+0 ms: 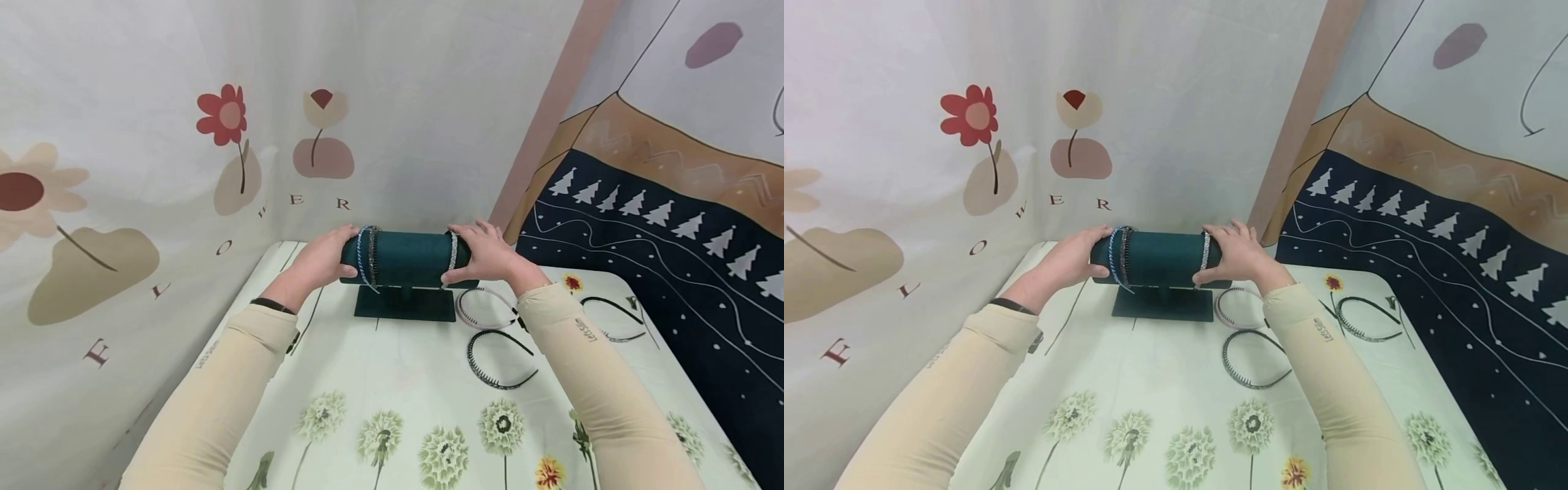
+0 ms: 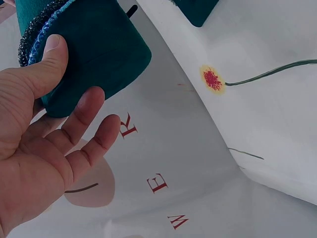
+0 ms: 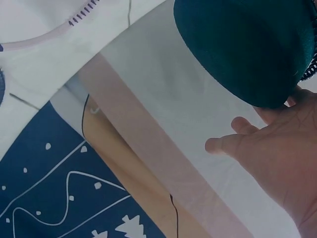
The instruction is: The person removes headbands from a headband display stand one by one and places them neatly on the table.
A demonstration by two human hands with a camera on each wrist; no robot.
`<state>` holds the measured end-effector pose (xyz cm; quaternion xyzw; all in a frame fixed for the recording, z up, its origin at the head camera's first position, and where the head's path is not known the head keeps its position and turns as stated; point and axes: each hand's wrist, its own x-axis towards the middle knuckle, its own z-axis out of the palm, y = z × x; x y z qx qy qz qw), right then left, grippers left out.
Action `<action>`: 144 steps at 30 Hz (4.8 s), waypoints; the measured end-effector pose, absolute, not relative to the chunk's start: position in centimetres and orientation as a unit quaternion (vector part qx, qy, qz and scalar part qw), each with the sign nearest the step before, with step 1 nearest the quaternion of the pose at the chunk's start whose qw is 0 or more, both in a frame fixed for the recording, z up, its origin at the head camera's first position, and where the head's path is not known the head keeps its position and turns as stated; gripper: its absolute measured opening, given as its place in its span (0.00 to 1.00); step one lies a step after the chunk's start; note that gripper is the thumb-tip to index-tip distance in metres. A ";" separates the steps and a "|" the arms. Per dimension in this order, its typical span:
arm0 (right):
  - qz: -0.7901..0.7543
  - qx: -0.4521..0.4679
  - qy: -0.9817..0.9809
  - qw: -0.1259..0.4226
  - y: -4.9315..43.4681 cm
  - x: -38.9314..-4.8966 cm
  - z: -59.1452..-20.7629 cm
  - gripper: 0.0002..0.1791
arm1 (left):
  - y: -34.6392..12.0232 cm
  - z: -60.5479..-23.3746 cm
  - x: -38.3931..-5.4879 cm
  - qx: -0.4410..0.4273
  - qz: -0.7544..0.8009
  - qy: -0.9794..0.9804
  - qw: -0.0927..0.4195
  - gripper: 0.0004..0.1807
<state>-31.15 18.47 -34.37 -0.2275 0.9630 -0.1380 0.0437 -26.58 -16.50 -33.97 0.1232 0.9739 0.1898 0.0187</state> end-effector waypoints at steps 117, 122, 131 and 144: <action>-0.079 -0.240 0.966 0.058 37.1 -19.2 -40.4 0.56 | -16.9 -34.3 -26.9 0.135 0.196 0.971 0.015 0.50; -0.076 -0.244 0.965 0.054 37.3 -18.7 -41.7 0.59 | -16.9 -34.2 -26.9 0.137 0.191 0.972 0.016 0.50; -0.069 -0.233 0.968 0.057 36.9 -18.0 -43.1 0.61 | -16.8 -34.3 -26.8 0.136 0.192 0.972 0.012 0.50; -0.041 -0.244 0.968 0.046 37.0 -17.5 -44.9 0.64 | -16.8 -34.3 -26.9 0.135 0.192 0.972 0.011 0.50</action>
